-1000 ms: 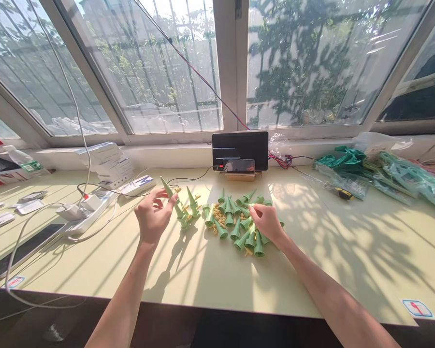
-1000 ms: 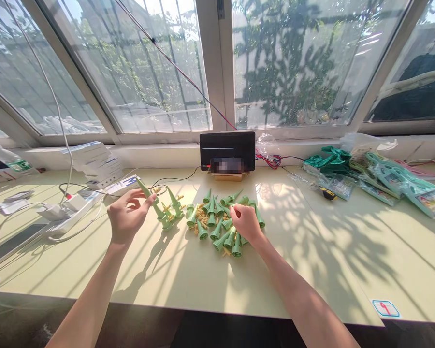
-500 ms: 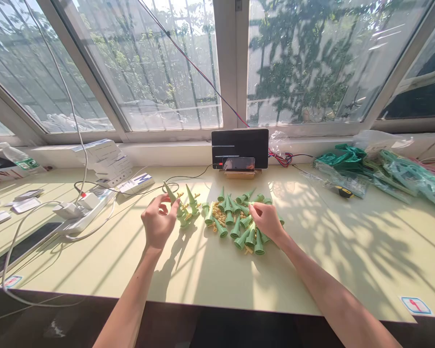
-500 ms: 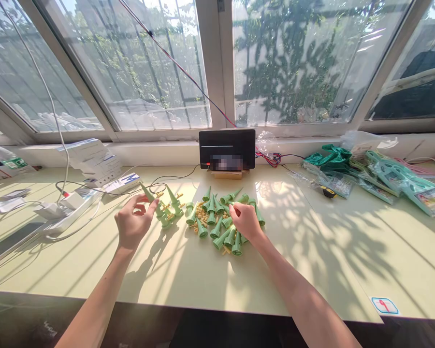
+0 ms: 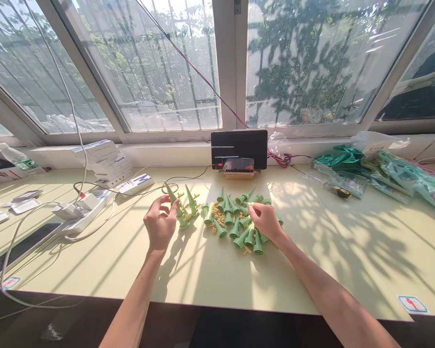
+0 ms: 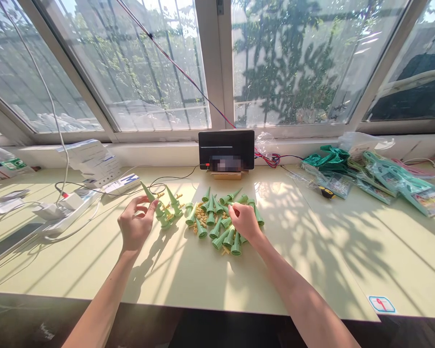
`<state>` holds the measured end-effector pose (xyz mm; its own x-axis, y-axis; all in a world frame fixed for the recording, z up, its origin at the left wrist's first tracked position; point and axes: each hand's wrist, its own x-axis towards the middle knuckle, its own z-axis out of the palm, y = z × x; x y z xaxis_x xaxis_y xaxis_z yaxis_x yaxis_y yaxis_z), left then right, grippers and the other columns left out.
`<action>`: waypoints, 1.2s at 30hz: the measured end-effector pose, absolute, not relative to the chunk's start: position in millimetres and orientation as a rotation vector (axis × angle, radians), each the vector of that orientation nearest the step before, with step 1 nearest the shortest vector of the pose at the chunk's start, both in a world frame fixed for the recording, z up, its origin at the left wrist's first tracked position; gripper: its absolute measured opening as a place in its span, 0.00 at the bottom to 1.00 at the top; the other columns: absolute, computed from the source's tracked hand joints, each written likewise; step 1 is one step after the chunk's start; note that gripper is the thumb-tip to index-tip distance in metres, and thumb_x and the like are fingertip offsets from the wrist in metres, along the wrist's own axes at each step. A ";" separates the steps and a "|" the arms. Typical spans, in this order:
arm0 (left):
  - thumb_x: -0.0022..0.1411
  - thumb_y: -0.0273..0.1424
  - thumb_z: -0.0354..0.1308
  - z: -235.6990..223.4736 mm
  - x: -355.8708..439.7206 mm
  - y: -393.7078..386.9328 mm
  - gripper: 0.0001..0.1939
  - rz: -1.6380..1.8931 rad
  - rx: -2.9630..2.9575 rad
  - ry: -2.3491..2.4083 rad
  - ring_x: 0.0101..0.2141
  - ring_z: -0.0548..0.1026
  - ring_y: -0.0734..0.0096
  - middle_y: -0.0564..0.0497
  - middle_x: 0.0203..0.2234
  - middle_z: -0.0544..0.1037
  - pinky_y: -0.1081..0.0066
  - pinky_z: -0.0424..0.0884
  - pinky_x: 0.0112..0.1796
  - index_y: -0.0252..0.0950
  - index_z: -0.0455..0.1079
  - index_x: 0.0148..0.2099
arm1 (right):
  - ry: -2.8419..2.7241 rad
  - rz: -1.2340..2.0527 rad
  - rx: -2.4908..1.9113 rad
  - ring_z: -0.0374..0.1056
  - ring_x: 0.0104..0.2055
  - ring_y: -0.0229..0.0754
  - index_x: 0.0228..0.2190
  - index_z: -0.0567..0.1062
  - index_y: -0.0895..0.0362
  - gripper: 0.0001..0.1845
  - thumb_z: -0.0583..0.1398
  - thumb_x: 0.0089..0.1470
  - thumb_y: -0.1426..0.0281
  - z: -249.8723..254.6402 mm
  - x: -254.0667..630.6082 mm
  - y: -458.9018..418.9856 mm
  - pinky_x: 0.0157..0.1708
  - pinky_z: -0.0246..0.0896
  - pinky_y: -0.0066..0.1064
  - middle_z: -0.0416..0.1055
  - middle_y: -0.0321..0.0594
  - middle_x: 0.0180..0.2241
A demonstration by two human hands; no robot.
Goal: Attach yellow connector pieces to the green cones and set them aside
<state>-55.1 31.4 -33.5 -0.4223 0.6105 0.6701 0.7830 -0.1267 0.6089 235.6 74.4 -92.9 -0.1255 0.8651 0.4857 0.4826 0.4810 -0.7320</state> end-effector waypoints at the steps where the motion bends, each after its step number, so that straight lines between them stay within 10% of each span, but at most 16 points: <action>1: 0.58 0.37 0.60 -33.8 -55.3 31.2 0.15 -1.595 -1.585 -1.967 0.27 0.72 0.74 0.48 0.36 0.78 0.74 0.71 0.27 0.35 0.73 0.45 | -1.770 0.498 -1.146 0.40 0.20 0.32 0.18 0.47 0.54 0.23 0.52 0.59 0.65 -92.9 235.7 74.4 0.22 0.37 0.29 0.42 0.28 0.16; 26: 0.62 0.36 0.56 -6.1 -25.0 6.3 0.10 -1.614 -1.431 -1.718 0.27 0.72 0.72 0.47 0.36 0.76 0.72 0.71 0.29 0.35 0.72 0.42 | -1.773 0.485 -1.144 0.40 0.20 0.32 0.18 0.47 0.55 0.23 0.52 0.59 0.64 -91.7 235.1 74.6 0.22 0.38 0.29 0.42 0.29 0.16; 36: 0.62 0.37 0.54 -49.3 8.9 33.1 0.10 -1.005 -2.112 -2.123 0.30 0.75 0.65 0.49 0.33 0.78 0.67 0.69 0.33 0.38 0.74 0.39 | -1.775 0.503 -1.143 0.41 0.20 0.32 0.18 0.48 0.55 0.23 0.51 0.60 0.64 -91.8 236.0 74.8 0.22 0.38 0.28 0.44 0.29 0.16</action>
<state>8.9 33.1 -49.3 -0.1057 0.9040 0.4142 0.8933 -0.0968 0.4390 236.0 74.8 -91.8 -0.1302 0.8652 0.4842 0.4827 0.4819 -0.7313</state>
